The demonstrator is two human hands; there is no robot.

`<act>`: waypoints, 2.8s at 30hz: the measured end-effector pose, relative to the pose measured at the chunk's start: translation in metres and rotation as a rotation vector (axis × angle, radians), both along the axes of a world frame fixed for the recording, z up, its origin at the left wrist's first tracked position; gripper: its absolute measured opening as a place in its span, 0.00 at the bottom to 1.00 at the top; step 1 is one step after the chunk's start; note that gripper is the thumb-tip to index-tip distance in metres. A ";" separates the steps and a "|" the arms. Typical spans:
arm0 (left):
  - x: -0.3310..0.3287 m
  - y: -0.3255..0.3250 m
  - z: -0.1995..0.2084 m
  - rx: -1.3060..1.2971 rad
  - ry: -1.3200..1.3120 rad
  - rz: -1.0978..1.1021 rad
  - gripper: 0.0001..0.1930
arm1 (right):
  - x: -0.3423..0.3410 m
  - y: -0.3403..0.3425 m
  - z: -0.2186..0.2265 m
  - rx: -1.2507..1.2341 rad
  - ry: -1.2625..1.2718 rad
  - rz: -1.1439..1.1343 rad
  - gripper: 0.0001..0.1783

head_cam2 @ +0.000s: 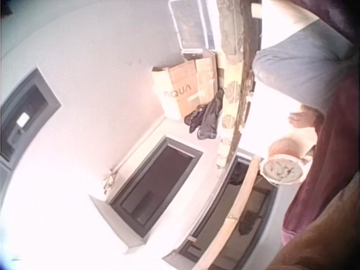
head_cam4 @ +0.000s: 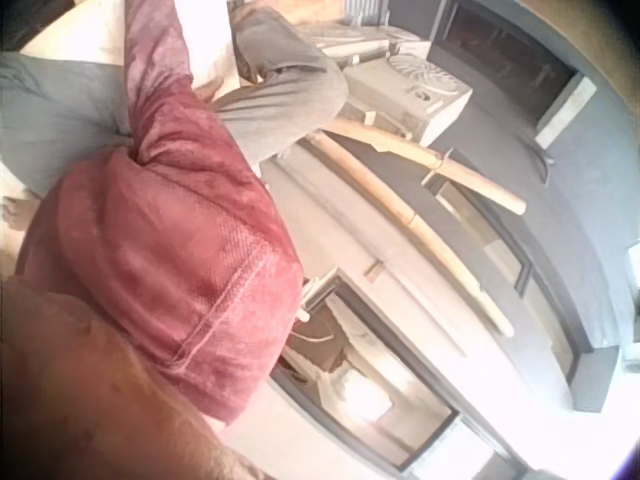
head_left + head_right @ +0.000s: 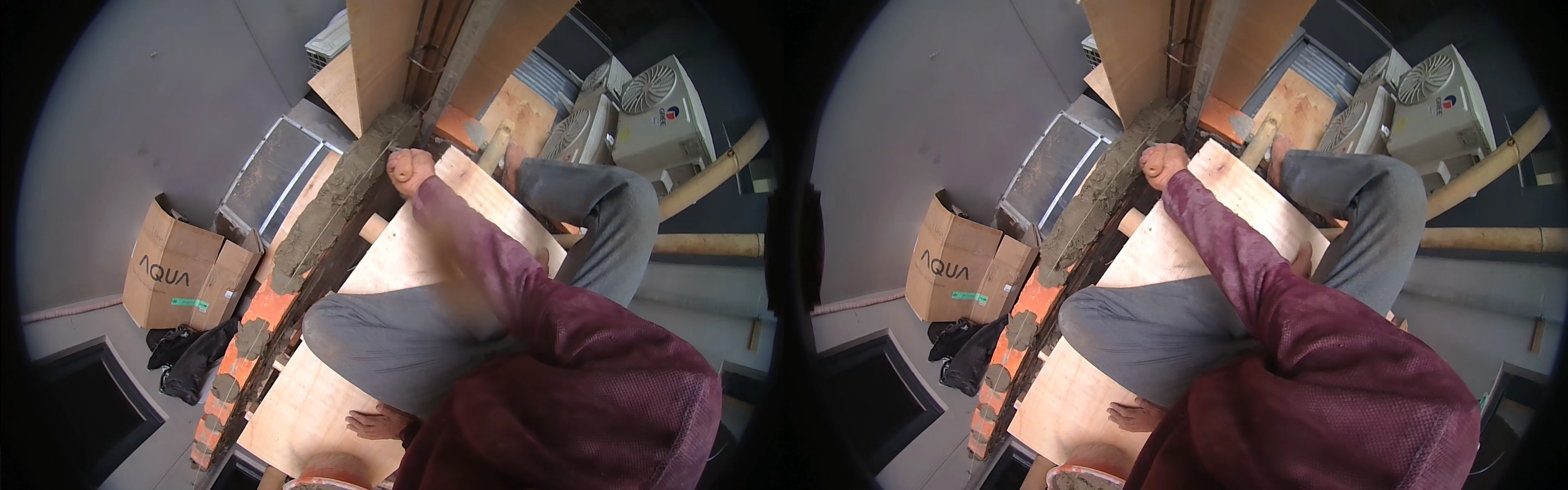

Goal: The person applies mortar onto a brick surface using a trowel and places a brick onto the layer, then uses a hammer to tap the brick into place.

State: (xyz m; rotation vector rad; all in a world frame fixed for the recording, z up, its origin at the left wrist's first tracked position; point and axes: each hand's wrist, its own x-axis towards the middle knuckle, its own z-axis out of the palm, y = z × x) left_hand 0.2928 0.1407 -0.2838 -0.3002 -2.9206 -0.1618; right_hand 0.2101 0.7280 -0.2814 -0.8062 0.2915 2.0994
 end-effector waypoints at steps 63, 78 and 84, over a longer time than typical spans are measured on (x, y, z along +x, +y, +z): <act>0.000 0.007 0.058 0.422 -0.227 0.023 0.39 | -0.105 -0.492 0.289 2.076 0.739 2.397 0.22; 0.011 0.008 0.039 0.042 -0.133 -0.066 0.38 | 0.076 -0.088 0.324 1.497 -0.702 1.969 0.23; 0.007 0.004 0.044 0.053 -0.142 -0.069 0.39 | 0.102 0.074 0.290 1.467 -1.034 1.775 0.16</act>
